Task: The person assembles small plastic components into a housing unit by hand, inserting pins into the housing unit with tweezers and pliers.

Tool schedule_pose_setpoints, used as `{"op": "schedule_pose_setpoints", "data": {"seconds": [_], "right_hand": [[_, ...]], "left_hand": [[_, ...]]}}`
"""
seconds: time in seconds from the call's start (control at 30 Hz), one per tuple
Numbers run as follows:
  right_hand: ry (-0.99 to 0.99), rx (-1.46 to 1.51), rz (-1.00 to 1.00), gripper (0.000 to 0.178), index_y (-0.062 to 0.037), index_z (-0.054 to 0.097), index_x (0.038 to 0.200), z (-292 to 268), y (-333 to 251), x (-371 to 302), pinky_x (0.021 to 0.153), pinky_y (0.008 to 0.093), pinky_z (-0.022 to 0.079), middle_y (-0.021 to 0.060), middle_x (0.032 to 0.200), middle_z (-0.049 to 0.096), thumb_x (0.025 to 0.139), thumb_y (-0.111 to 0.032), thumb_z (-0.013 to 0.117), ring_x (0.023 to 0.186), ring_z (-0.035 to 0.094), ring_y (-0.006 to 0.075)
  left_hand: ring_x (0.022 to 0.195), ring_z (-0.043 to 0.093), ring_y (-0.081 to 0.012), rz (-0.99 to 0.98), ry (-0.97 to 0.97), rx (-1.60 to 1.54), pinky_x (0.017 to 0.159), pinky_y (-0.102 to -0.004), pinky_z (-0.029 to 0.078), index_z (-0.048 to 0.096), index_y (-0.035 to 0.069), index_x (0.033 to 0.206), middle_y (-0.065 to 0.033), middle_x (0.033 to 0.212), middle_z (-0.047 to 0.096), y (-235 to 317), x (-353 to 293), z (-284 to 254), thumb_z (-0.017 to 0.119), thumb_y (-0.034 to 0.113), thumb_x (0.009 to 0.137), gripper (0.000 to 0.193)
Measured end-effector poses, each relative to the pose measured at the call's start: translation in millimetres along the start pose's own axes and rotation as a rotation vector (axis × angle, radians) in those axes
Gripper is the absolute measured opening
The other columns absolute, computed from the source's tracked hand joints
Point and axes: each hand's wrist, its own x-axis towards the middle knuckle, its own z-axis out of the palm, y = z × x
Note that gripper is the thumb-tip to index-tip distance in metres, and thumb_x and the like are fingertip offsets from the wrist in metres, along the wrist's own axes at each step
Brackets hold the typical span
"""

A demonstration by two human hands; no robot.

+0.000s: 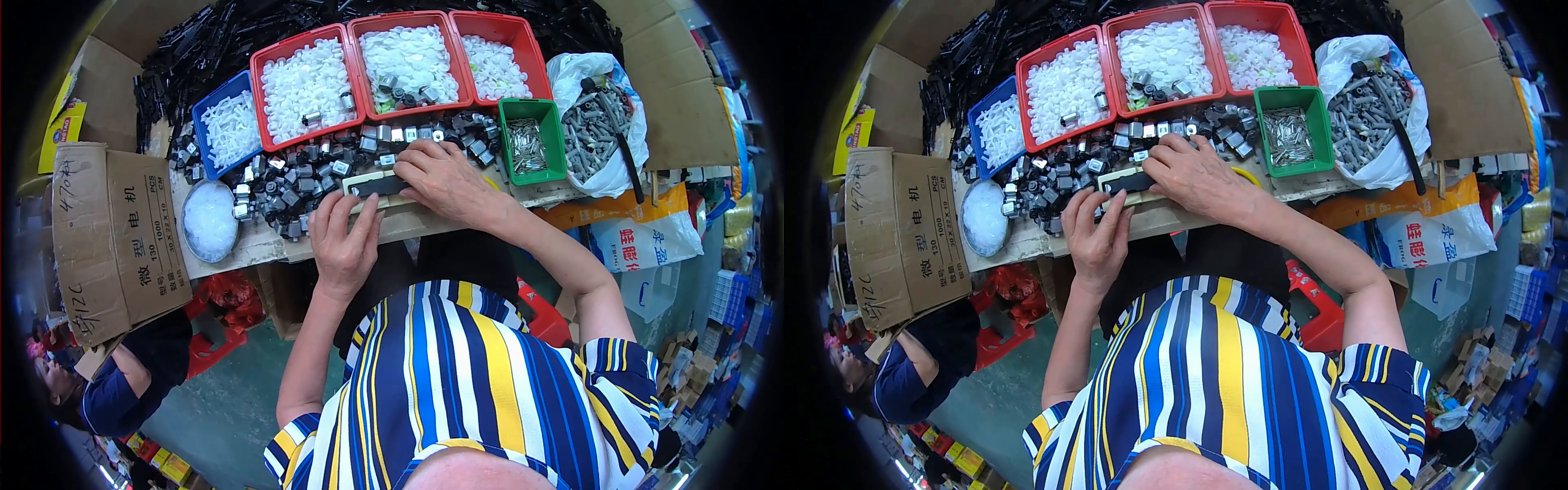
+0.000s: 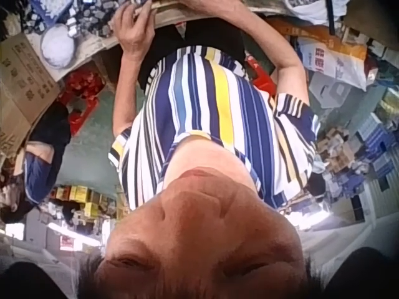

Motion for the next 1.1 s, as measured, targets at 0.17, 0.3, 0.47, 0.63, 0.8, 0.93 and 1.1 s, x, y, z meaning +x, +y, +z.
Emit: {"op": "schedule_pose_setpoints", "data": {"seconds": [0.17, 0.3, 0.47, 0.63, 0.8, 0.93, 1.1], "right_hand": [[-0.011, 0.008, -0.003, 0.038, -0.0049, 0.058, 0.115, -3, 2, -3, 0.096, 0.0438, 0.044, 0.0103, 0.122, 0.059, 0.082, -0.019, 0.072, 0.119, 0.053, 0.0286], [0.272, 0.120, 0.058, 0.043, -0.0014, 0.060, 0.114, -38, 35, -23, 0.093, 0.0428, 0.048, 0.0174, 0.115, 0.062, 0.076, -0.011, 0.077, 0.108, 0.060, 0.0338], [0.603, -0.297, 0.510, 0.024, 0.0002, 0.061, 0.107, -97, 133, -108, 0.080, 0.0440, 0.050, 0.0179, 0.101, 0.062, 0.087, -0.011, 0.067, 0.094, 0.062, 0.0371], [0.478, -0.548, 0.722, 0.020, -0.0033, 0.060, 0.103, -106, 196, -182, 0.077, 0.0459, 0.049, 0.0170, 0.096, 0.062, 0.088, -0.016, 0.066, 0.091, 0.061, 0.0351], [0.506, -0.538, 0.696, 0.015, -0.0019, 0.059, 0.101, -104, 189, -177, 0.077, 0.0463, 0.048, 0.0182, 0.094, 0.062, 0.092, -0.014, 0.060, 0.090, 0.060, 0.0365], [0.545, -0.187, 0.697, 0.020, 0.0007, 0.058, 0.109, -102, 122, -142, 0.074, 0.0423, 0.050, 0.0218, 0.096, 0.063, 0.096, -0.015, 0.056, 0.086, 0.063, 0.0377], [0.281, 0.277, 0.327, 0.019, 0.0020, 0.057, 0.110, -55, 24, -98, 0.070, 0.0447, 0.051, 0.0232, 0.095, 0.063, 0.096, -0.010, 0.056, 0.083, 0.065, 0.0400]], "left_hand": [[0.111, 0.059, -0.0319, 0.069, -0.122, -0.087, 0.092, -0.0419, 0.047, 0.068, 0.001, 0.111, -0.0142, 0.111, 0.062, 4, 24, 18, 0.073, 0.003, 0.078, 0.033], [0.100, 0.065, -0.0316, 0.115, -0.135, -0.098, 0.086, -0.0400, 0.052, 0.068, -0.004, 0.105, -0.0167, 0.105, 0.065, -3, 25, 22, 0.068, -0.001, 0.079, 0.026], [0.094, 0.066, -0.0315, 0.129, -0.134, -0.097, 0.081, -0.0388, 0.054, 0.068, -0.004, 0.101, -0.0164, 0.100, 0.066, -3, 29, 22, 0.069, -0.001, 0.081, 0.021], [0.094, 0.066, -0.0315, 0.166, -0.139, -0.083, 0.080, -0.0387, 0.054, 0.068, -0.003, 0.103, -0.0166, 0.100, 0.065, -2, 32, 23, 0.069, -0.001, 0.081, 0.022], [0.094, 0.066, -0.0313, 0.192, -0.144, -0.081, 0.080, -0.0389, 0.054, 0.068, -0.004, 0.103, -0.0169, 0.102, 0.065, -4, 33, 23, 0.069, -0.002, 0.081, 0.022], [0.095, 0.065, -0.0310, 0.199, -0.141, -0.096, 0.081, -0.0390, 0.053, 0.067, -0.005, 0.101, -0.0175, 0.102, 0.065, -4, 33, 25, 0.068, -0.002, 0.079, 0.023], [0.093, 0.066, -0.0317, 0.199, -0.123, -0.088, 0.078, -0.0384, 0.055, 0.068, -0.002, 0.103, -0.0159, 0.101, 0.065, -5, 32, 23, 0.070, -0.004, 0.077, 0.026]]}}
